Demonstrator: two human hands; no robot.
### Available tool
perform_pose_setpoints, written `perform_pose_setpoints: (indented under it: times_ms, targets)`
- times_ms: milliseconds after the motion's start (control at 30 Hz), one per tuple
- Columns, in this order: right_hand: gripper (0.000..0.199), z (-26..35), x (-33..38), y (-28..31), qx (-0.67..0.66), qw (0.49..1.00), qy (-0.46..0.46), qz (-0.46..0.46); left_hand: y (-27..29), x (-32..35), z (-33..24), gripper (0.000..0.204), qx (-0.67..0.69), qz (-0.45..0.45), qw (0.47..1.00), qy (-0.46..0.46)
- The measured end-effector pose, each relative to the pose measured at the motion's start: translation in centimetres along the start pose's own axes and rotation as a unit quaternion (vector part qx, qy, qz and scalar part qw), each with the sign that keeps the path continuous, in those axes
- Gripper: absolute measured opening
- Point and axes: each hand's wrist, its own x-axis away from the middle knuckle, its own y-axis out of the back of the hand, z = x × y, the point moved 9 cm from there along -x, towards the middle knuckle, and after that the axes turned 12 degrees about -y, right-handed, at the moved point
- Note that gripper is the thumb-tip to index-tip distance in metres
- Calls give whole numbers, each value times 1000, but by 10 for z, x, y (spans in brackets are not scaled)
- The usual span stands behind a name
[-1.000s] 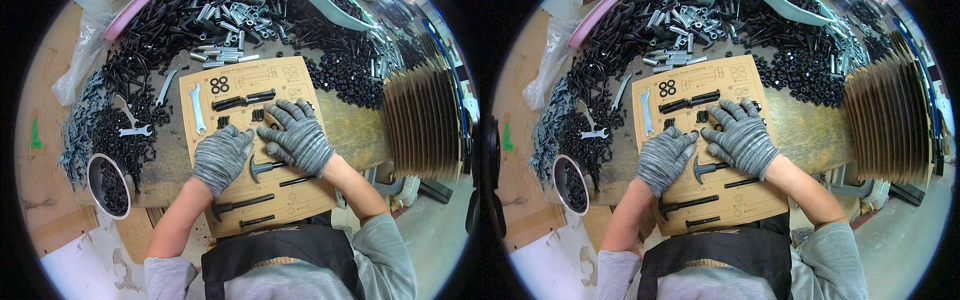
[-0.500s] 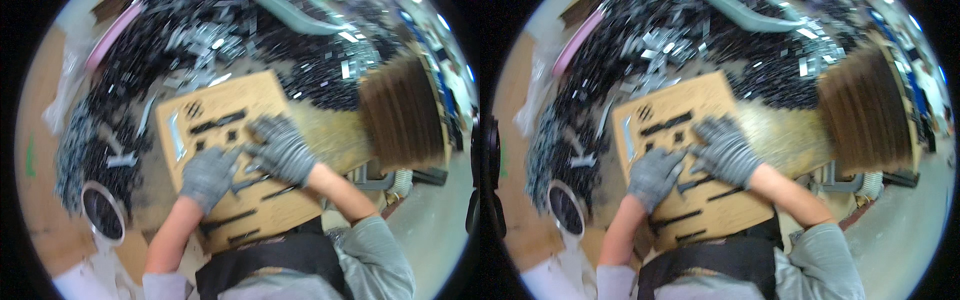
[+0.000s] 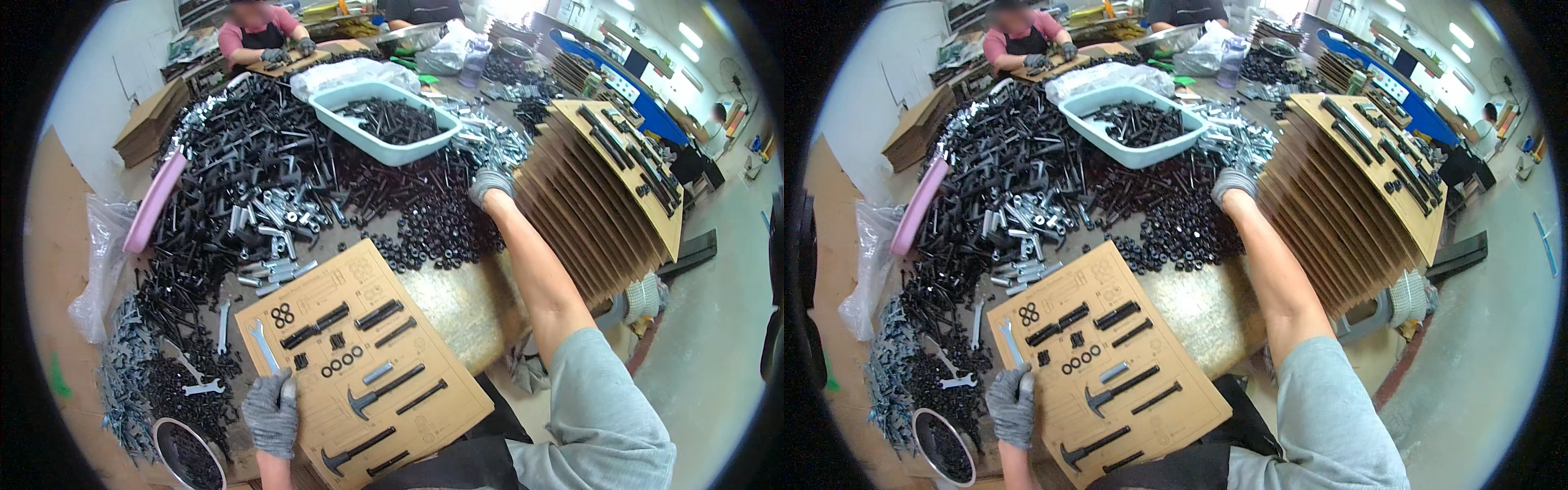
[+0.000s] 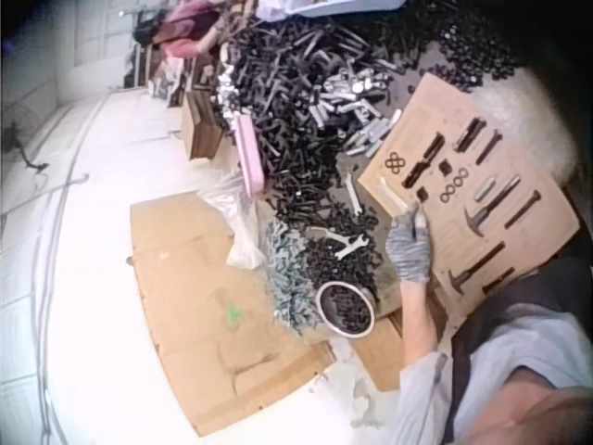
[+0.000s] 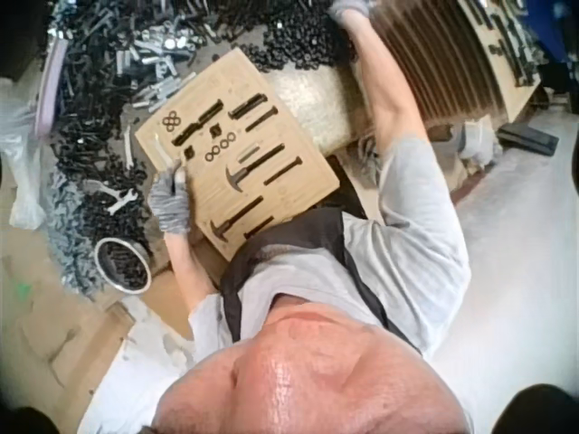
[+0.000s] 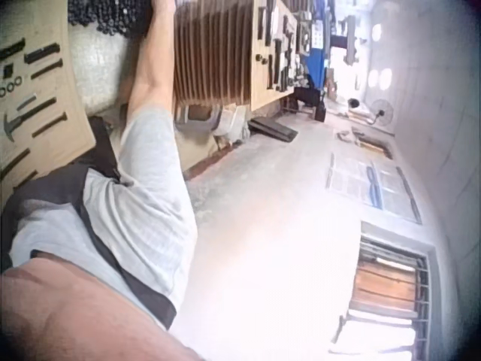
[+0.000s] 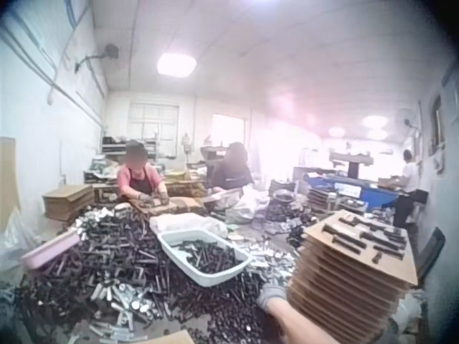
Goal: The person assembles a tool kit by picking various tools and fasteners from piles on the table and placing them into designated slots on a cardboard template. They handle hammers, wrenches, bolts, and washers, arranging them according to the layout on the template.
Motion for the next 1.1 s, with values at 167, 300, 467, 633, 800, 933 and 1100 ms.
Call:
perform_pose_setpoints:
  times_ms: [167, 300, 467, 633, 800, 933, 1100]
  targets:
    - [36, -8, -22, 2, -134, 989, 1, 67, 25, 34, 32, 18, 16, -102, 993, 53]
    - [14, 60, 18, 44, -655, 714, -41, 243, 42, 77, 57, 23, 28, -145, 974, 170]
    - [31, 104, -39, 94, -567, 806, 128, 112, 46, 90, 67, 22, 20, -171, 976, 131]
    - [31, 179, -16, 84, 128, 938, 317, -50, 78, 139, 63, 38, 20, -185, 957, 224]
    - [29, 217, -15, 83, 328, 830, 413, -182, 71, 171, 91, 36, 56, -218, 942, 248]
    - [30, 196, 1, 77, 389, 804, 405, -195, 73, 163, 71, 29, 85, -232, 931, 270]
    - [25, 138, -3, 121, 68, 896, 346, -270, 56, 189, 86, 27, 200, -288, 881, 316]
